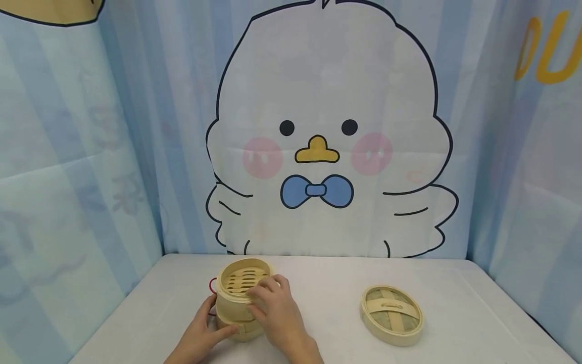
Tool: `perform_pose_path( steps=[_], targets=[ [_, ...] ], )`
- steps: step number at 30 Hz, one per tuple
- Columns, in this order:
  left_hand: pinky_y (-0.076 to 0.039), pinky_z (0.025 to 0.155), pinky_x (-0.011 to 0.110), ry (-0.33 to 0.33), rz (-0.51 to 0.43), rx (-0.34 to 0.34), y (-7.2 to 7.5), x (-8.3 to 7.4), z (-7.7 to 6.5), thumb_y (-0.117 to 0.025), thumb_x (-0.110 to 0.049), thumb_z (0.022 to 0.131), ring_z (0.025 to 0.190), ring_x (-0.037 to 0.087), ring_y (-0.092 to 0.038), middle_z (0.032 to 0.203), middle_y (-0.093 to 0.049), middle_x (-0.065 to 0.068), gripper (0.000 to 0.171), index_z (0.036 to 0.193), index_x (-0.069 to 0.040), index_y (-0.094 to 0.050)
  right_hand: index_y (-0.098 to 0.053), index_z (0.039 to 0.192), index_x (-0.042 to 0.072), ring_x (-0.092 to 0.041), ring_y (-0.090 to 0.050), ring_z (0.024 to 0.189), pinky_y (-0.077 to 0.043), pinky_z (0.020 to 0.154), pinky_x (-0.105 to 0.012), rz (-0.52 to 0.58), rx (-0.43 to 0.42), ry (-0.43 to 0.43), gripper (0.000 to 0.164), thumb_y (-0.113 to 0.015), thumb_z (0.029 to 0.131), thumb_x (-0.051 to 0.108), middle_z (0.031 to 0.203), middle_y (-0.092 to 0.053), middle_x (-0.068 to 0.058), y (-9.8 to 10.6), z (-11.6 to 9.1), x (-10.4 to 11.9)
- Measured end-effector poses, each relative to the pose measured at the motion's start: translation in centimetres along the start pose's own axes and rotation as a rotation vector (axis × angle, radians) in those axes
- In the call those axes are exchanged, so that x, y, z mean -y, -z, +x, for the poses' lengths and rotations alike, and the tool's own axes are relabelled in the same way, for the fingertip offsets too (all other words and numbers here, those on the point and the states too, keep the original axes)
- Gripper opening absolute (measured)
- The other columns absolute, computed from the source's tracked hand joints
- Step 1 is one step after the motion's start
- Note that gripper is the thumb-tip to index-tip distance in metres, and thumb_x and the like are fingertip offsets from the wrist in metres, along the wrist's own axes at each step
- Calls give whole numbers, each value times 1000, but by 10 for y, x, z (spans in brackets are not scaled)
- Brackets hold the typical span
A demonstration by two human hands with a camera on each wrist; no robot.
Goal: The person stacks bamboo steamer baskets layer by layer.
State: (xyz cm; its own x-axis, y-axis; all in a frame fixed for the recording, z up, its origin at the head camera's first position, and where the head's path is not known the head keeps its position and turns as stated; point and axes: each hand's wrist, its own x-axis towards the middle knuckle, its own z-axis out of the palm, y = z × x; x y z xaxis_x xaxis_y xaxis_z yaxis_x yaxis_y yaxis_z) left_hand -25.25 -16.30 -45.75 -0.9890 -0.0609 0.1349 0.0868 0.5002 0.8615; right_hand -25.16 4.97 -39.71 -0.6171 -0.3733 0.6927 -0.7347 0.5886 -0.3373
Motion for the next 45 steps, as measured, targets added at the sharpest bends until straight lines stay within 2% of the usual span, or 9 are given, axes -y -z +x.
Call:
perform_pose_path(
  steps=[8, 13, 23, 28, 40, 45],
  targets=[
    [-41, 101, 60, 2, -21, 2, 2, -1, -1, -89, -47, 74, 127, 40, -46, 146, -41, 30, 110, 149, 8, -31, -73, 104, 17, -23, -50, 115, -51, 95, -44, -3, 47, -18, 21, -82, 85, 14, 109, -60, 7, -3, 3, 8],
    [-43, 100, 58, 3, -23, -2, 3, -3, -2, -90, -47, 73, 126, 39, -47, 144, -43, 28, 110, 149, 7, -32, -74, 103, 18, -24, -51, 115, -52, 94, -44, -33, 52, -17, 21, -82, 85, 16, 108, -60, 6, -5, 1, 10],
    [-46, 95, 50, -58, 0, -15, 2, -3, -3, -90, -42, 75, 120, 33, -51, 138, -48, 23, 103, 146, 7, -35, -75, 102, 20, -26, -52, 112, -54, 89, -42, -80, -38, 6, 23, -84, 82, 16, 107, -61, 6, -13, -3, 13],
    [-45, 97, 53, -52, -7, -11, 2, -3, -3, -90, -44, 75, 123, 35, -50, 139, -47, 24, 104, 147, 7, -35, -75, 102, 21, -26, -53, 111, -55, 89, -42, -104, -72, 10, 24, -85, 81, 17, 105, -60, 7, -15, -4, 15],
    [-45, 98, 53, -32, -42, -4, 0, -1, -1, -90, -46, 74, 123, 33, -49, 141, -46, 21, 104, 148, 2, -35, -77, 102, 21, -26, -54, 109, -55, 87, -42, -97, -71, -14, 23, -85, 81, 18, 105, -62, 7, -14, -4, 18],
    [-46, 95, 51, -47, -38, -7, 0, 1, -1, -90, -46, 74, 120, 31, -50, 140, -47, 20, 103, 147, 3, -36, -77, 108, 17, -25, -53, 111, -53, 91, -46, -38, -74, -30, 25, -83, 84, 18, 109, -63, 6, -9, -4, 18]
  ],
)
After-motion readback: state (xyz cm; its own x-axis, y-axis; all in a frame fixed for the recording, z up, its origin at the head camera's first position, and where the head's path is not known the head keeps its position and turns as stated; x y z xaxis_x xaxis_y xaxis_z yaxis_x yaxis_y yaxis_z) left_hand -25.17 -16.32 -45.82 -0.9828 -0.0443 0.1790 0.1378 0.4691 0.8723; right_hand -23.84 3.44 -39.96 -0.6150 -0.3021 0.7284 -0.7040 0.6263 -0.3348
